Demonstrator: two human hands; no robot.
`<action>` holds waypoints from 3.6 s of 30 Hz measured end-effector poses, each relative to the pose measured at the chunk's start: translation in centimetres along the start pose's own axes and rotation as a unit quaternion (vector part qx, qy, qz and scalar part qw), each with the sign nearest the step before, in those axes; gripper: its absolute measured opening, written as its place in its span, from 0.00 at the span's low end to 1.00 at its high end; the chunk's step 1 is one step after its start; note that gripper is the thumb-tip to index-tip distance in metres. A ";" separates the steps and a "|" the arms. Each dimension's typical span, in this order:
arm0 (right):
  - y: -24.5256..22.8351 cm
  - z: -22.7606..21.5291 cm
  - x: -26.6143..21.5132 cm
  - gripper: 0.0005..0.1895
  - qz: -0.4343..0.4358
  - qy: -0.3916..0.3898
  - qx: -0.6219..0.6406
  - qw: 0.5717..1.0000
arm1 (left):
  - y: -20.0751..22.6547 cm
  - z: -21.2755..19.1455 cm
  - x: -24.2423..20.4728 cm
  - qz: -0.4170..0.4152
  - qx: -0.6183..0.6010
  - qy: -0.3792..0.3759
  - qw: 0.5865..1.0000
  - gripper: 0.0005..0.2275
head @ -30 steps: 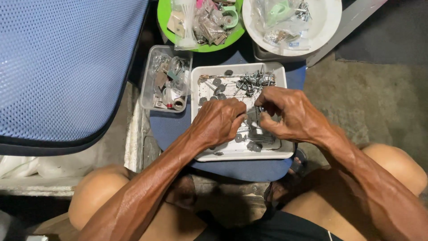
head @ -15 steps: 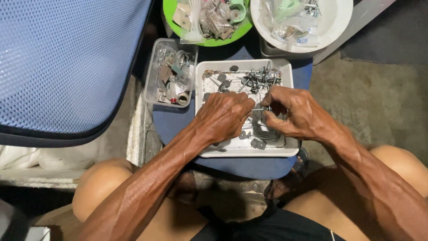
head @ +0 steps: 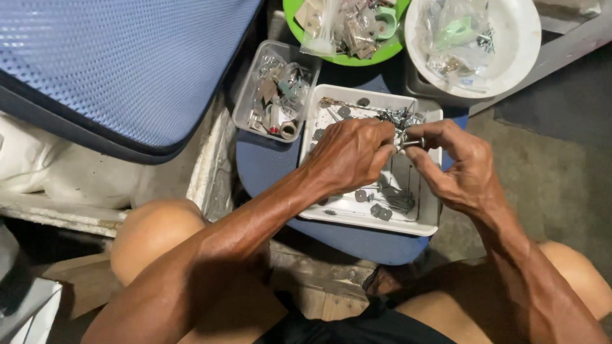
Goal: Sorting through a tray of small metal hardware components like screws and brackets.
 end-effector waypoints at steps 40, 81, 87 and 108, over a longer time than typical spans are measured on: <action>4.1 -1.6 0.1 0.07 0.334 -0.169 -0.090 0.923 | -1.6 0.2 0.9 -0.342 -0.299 -0.147 0.879 0.08; 5.1 0.4 0.3 0.12 0.234 0.004 0.343 0.910 | -1.2 0.6 1.2 -0.035 0.008 -0.013 0.999 0.05; 6.0 -0.6 -0.3 0.09 0.138 0.050 0.244 0.958 | -2.5 0.4 0.8 -0.052 -0.054 -0.016 0.997 0.04; 3.1 0.0 0.6 0.05 0.151 0.066 0.210 0.964 | 1.2 -3.1 0.7 -0.061 -0.186 0.016 0.980 0.11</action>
Point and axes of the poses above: each hand's wrist, its own x-axis towards the middle knuckle, its own z-axis out of the palm, y = z × x, the point moved 9 cm from there along x, towards the middle knuckle, and after that the axes turned 12 degrees about x, right-handed, at the moved point
